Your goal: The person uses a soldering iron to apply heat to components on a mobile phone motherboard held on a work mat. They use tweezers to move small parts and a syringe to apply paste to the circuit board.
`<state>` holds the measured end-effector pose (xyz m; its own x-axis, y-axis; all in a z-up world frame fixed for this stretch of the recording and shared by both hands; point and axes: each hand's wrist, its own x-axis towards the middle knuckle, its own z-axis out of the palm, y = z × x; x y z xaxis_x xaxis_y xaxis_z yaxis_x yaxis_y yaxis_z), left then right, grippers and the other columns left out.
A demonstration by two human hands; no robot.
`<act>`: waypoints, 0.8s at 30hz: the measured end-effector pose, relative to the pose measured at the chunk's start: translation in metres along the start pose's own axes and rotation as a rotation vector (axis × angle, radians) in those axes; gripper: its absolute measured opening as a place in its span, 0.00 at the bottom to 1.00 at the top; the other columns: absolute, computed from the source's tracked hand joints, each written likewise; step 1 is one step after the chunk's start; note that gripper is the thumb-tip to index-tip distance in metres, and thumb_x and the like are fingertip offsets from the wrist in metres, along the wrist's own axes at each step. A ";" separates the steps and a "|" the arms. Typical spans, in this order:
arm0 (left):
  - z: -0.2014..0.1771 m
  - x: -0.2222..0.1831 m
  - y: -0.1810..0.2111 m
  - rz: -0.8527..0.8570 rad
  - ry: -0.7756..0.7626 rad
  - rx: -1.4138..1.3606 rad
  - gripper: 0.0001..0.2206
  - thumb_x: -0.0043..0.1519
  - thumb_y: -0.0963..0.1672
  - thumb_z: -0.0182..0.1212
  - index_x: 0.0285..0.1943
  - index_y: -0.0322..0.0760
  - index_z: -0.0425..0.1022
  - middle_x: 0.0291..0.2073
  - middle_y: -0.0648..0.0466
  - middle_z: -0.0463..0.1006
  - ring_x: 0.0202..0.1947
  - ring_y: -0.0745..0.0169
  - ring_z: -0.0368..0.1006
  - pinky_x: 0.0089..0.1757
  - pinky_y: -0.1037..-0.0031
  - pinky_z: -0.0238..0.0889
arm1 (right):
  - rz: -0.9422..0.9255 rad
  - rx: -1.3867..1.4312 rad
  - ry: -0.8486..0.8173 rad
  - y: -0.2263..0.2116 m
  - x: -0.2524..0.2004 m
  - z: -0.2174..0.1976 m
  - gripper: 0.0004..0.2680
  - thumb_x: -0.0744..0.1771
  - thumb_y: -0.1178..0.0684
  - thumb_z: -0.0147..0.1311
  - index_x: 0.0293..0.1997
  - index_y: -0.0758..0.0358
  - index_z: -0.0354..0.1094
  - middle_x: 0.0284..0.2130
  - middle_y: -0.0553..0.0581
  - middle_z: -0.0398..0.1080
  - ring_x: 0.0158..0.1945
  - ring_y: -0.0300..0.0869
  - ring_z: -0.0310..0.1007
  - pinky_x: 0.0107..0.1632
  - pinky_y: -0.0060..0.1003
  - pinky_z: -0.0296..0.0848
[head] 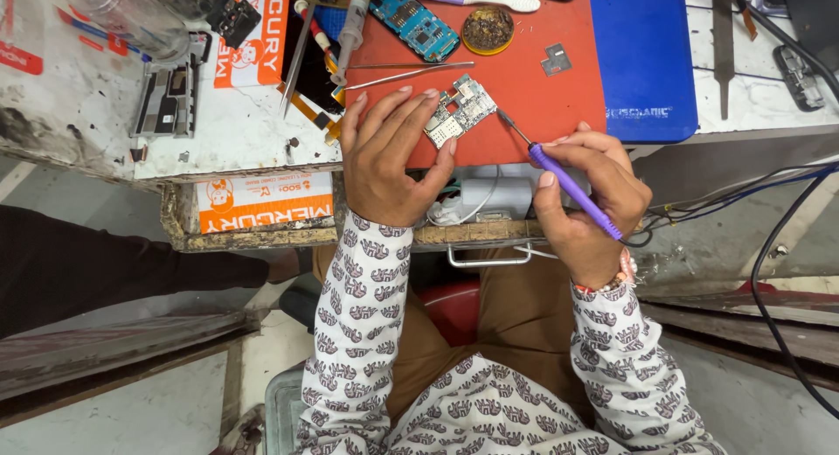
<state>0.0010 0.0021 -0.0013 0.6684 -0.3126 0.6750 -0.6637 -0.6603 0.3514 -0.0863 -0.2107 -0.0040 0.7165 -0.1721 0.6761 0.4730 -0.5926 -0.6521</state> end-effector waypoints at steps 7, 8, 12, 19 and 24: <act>0.000 -0.001 -0.001 0.004 -0.005 -0.007 0.21 0.62 0.46 0.69 0.64 0.37 0.75 0.57 0.54 0.80 0.64 0.55 0.71 0.68 0.53 0.49 | -0.005 0.001 -0.003 0.002 0.000 0.000 0.07 0.68 0.60 0.59 0.49 0.69 0.74 0.41 0.60 0.77 0.51 0.47 0.77 0.68 0.48 0.72; 0.000 -0.001 -0.001 0.004 -0.005 -0.007 0.21 0.62 0.46 0.69 0.64 0.37 0.75 0.57 0.54 0.80 0.64 0.55 0.71 0.68 0.53 0.49 | -0.001 0.003 -0.003 0.002 -0.001 0.000 0.06 0.68 0.60 0.58 0.48 0.70 0.74 0.41 0.60 0.77 0.51 0.47 0.77 0.69 0.48 0.72; 0.000 -0.001 -0.002 0.005 -0.004 -0.007 0.21 0.62 0.46 0.69 0.64 0.38 0.75 0.58 0.55 0.80 0.64 0.55 0.71 0.69 0.54 0.49 | 0.006 0.005 -0.005 0.002 -0.001 0.000 0.06 0.68 0.59 0.58 0.48 0.70 0.74 0.40 0.60 0.76 0.50 0.47 0.77 0.69 0.48 0.72; 0.001 -0.001 -0.003 0.006 -0.003 -0.005 0.21 0.62 0.46 0.69 0.64 0.38 0.75 0.58 0.55 0.80 0.64 0.56 0.70 0.69 0.54 0.49 | 0.001 0.017 -0.007 0.003 -0.002 0.001 0.06 0.69 0.59 0.59 0.50 0.69 0.74 0.41 0.60 0.76 0.51 0.47 0.77 0.69 0.48 0.72; 0.002 -0.001 -0.003 0.004 -0.004 -0.002 0.20 0.63 0.46 0.69 0.63 0.39 0.75 0.58 0.56 0.80 0.64 0.56 0.70 0.69 0.53 0.49 | 0.010 0.020 -0.007 0.003 -0.002 0.000 0.06 0.69 0.59 0.58 0.48 0.70 0.74 0.41 0.61 0.76 0.51 0.46 0.77 0.70 0.48 0.71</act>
<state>0.0027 0.0032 -0.0041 0.6667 -0.3179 0.6741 -0.6672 -0.6577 0.3497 -0.0866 -0.2118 -0.0072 0.7243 -0.1724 0.6676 0.4760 -0.5753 -0.6651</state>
